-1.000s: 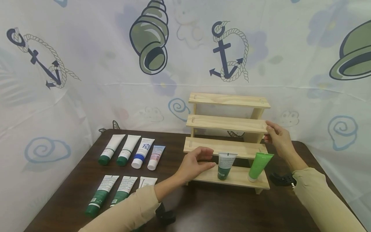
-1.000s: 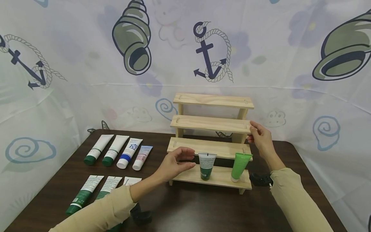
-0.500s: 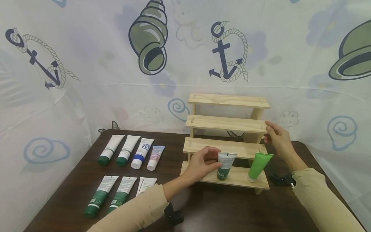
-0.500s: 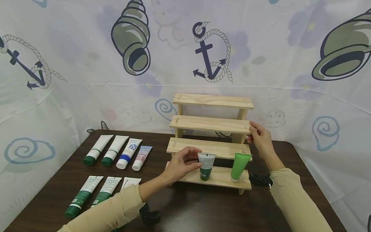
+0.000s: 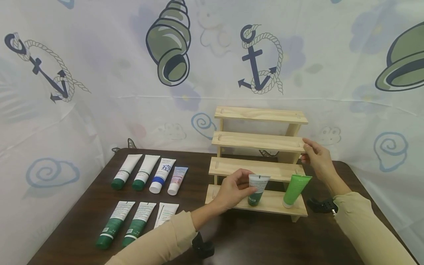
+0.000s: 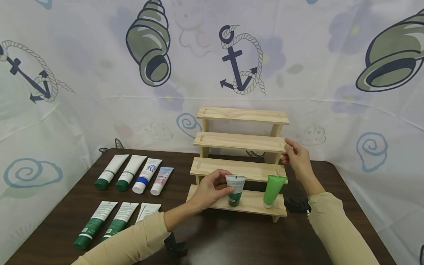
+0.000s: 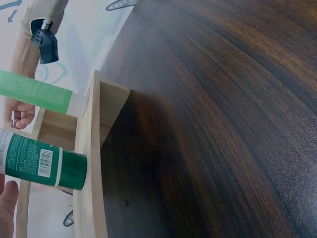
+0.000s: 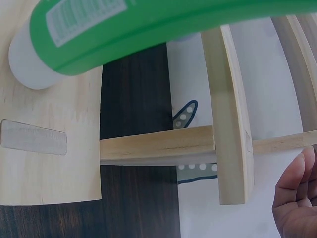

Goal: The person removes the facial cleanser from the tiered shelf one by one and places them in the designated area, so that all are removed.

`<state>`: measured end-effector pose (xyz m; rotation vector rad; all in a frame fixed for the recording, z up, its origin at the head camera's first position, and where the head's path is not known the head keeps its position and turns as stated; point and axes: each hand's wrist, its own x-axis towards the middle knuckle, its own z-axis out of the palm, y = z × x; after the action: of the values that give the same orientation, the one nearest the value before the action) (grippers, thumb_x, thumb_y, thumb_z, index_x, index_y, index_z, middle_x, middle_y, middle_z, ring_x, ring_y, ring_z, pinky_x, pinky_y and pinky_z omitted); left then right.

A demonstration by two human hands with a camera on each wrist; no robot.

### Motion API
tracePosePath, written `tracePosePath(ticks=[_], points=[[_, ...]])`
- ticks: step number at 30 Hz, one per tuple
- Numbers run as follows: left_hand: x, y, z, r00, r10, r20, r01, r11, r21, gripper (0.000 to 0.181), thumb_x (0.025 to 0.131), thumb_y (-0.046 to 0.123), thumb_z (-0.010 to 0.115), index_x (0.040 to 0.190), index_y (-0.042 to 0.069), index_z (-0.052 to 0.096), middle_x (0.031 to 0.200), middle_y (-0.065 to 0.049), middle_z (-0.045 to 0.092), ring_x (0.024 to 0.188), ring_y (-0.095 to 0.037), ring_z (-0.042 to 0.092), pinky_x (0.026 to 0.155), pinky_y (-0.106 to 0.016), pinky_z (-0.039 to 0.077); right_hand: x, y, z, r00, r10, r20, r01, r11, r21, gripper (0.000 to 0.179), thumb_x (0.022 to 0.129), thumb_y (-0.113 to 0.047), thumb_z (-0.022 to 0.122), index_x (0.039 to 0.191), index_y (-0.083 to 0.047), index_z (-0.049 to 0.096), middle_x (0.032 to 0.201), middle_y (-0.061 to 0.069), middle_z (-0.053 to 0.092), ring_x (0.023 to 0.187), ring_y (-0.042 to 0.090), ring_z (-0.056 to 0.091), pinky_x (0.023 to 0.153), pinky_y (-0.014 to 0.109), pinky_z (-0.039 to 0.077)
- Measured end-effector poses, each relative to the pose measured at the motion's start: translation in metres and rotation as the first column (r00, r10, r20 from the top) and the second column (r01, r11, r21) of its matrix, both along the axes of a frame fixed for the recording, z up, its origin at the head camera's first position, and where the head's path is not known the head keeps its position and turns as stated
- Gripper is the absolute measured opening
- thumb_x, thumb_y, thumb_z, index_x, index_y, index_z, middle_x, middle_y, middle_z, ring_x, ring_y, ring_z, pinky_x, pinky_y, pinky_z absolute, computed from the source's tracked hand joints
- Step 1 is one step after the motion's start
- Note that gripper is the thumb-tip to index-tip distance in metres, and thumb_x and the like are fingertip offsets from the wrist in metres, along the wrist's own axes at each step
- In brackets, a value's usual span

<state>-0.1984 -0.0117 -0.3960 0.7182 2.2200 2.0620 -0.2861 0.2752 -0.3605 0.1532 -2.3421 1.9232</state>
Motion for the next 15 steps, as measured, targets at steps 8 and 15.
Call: tracePosePath(ticks=[8, 15], points=[[-0.0004, 0.0026, -0.0019, 1.0, 0.016, -0.02, -0.016, 1.0, -0.005, 0.033, 0.083, -0.004, 0.067, 0.113, -0.005, 0.054, 0.11, -0.024, 0.063, 0.105, -0.034, 0.063, 0.09, -0.029, 0.051, 0.0006, 0.0, -0.0001, 1.0, 0.003, 0.001, -0.003, 1.0, -0.005, 0.055, 0.101, -0.023, 0.041, 0.144, 0.008, 0.024, 0.079, -0.013, 0.057, 0.067, 0.0, 0.056, 0.061, 0.013, 0.051], [-0.0018, 0.0029, -0.0062, 0.998, 0.041, -0.055, -0.043, 0.999, -0.033, 0.031, 0.083, 0.001, 0.068, 0.111, -0.002, 0.056, 0.106, -0.02, 0.065, 0.1, -0.031, 0.065, 0.087, -0.025, 0.052, -0.0006, 0.0, -0.0004, 1.0, -0.004, 0.005, 0.004, 1.0, -0.004, 0.054, 0.101, -0.022, 0.04, 0.144, 0.008, 0.024, 0.076, -0.014, 0.058, 0.065, 0.0, 0.056, 0.06, 0.013, 0.051]])
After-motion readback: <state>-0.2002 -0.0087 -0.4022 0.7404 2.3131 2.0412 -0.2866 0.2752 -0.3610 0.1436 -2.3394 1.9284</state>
